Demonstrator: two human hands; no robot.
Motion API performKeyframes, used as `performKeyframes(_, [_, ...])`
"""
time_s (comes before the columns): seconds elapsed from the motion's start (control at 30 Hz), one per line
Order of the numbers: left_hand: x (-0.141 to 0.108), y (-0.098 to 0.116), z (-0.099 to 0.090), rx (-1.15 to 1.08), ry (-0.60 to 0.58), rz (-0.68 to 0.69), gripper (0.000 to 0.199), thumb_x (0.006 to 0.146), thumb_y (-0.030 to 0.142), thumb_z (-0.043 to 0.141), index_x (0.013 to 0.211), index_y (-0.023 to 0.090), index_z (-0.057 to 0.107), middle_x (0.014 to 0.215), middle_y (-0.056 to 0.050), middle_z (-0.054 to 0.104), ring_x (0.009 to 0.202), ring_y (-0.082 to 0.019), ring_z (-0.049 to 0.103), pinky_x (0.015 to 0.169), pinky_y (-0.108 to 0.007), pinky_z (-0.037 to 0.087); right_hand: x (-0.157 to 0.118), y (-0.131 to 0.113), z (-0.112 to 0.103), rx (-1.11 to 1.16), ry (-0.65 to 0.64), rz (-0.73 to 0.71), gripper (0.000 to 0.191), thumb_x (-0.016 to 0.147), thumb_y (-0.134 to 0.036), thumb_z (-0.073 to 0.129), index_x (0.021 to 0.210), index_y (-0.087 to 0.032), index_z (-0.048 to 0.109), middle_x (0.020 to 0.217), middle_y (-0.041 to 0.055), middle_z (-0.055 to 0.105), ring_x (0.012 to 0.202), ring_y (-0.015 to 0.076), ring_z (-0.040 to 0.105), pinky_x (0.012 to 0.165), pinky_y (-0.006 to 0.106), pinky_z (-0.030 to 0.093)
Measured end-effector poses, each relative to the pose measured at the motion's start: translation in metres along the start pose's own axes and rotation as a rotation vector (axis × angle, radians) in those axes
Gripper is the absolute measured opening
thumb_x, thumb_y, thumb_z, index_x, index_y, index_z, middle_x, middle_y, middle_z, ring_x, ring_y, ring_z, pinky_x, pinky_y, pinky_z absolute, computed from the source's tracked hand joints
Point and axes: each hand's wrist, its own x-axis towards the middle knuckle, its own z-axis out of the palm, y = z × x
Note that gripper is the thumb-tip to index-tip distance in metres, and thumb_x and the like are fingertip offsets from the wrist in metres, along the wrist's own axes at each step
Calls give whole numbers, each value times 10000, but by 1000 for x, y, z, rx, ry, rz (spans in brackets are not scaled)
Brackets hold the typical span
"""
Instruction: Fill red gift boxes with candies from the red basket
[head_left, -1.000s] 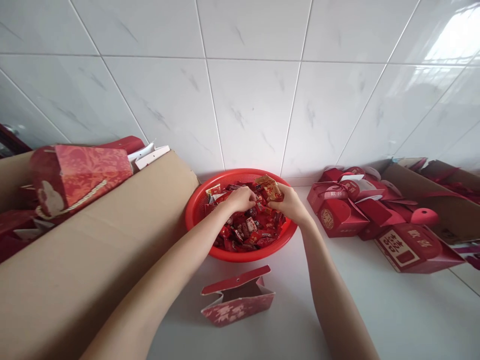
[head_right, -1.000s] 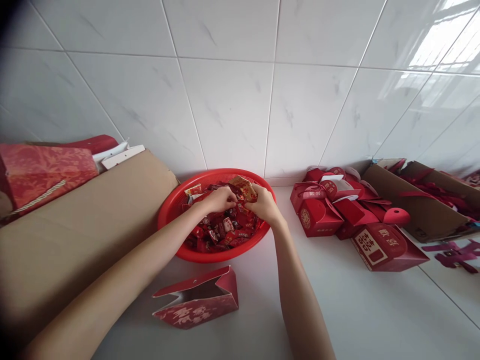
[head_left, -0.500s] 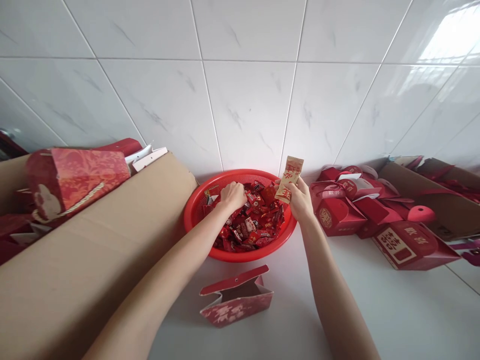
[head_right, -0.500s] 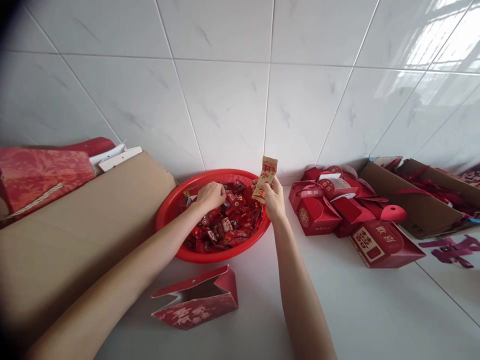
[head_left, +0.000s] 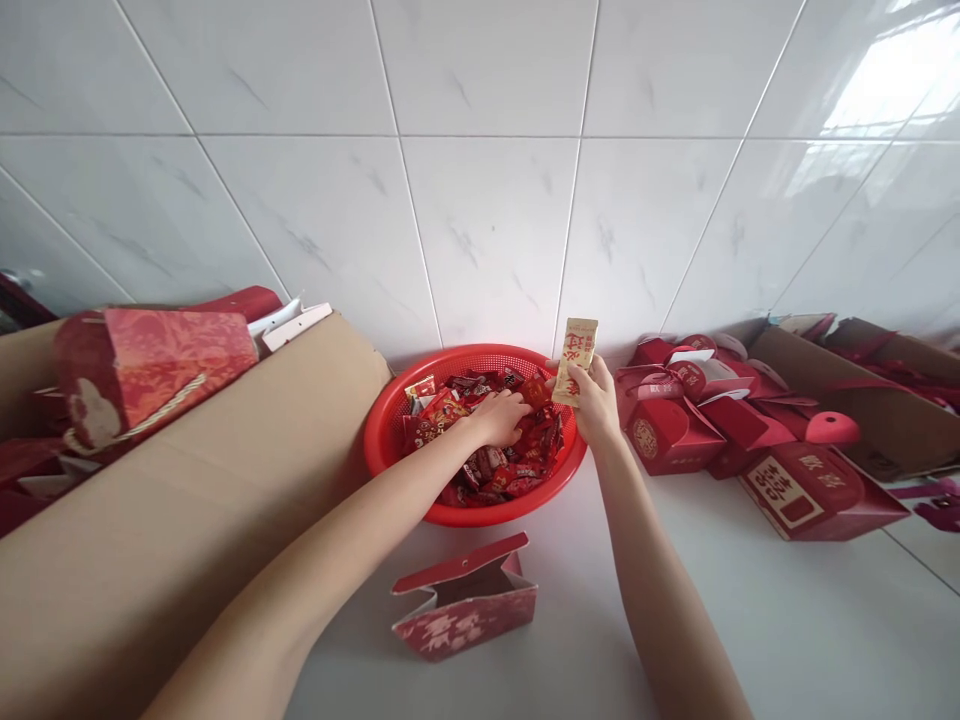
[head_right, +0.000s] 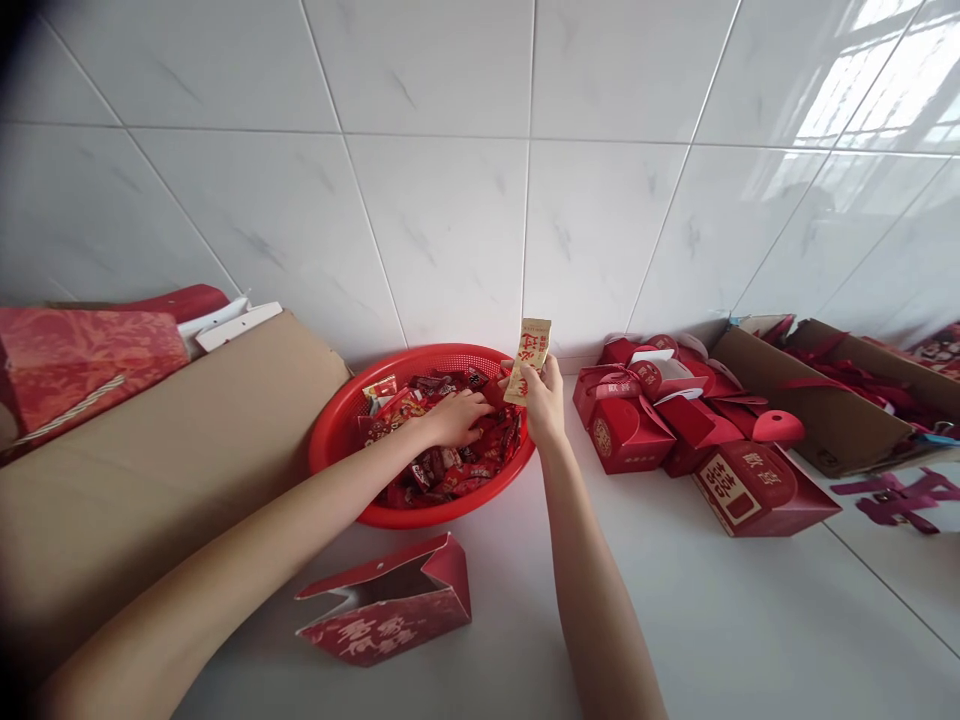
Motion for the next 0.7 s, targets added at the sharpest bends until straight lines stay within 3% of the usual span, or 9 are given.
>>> performKeyframes(0.2, [9, 10, -2, -36, 36, 43, 562, 848, 321, 644, 1398, 307, 527, 1195, -108, 652, 1185, -324, 589, 1021, -458, 447, 0, 0, 0, -28, 14, -2, 289, 734, -383, 554, 960, -254, 430, 937, 42, 717, 689, 198, 663, 589, 323, 526])
performKeyframes(0.37, [17, 15, 1, -80, 35, -9, 488, 786, 296, 698, 1267, 270, 619, 1213, -132, 671, 1209, -370, 578, 1023, -517, 444, 0, 1, 0, -82, -13, -12, 294, 740, -405, 533, 971, -255, 428, 930, 43, 707, 685, 191, 659, 594, 320, 524])
performKeyframes(0.53, [19, -9, 5, -336, 75, -42, 251, 830, 213, 612, 1071, 261, 665, 1108, -35, 735, 1054, -260, 681, 947, -372, 511, 0, 1, 0, -63, 1, 0, 280, 733, -386, 533, 957, -251, 432, 921, 41, 710, 687, 195, 668, 593, 320, 531])
performKeyframes(0.7, [12, -31, -2, -470, 119, -90, 324, 904, 215, 561, 1221, 208, 628, 1243, -60, 706, 1138, -196, 665, 939, -267, 519, -1, -2, 2, -47, 6, 12, 264, 725, -353, 542, 949, -239, 462, 926, 50, 720, 671, 194, 665, 610, 330, 544])
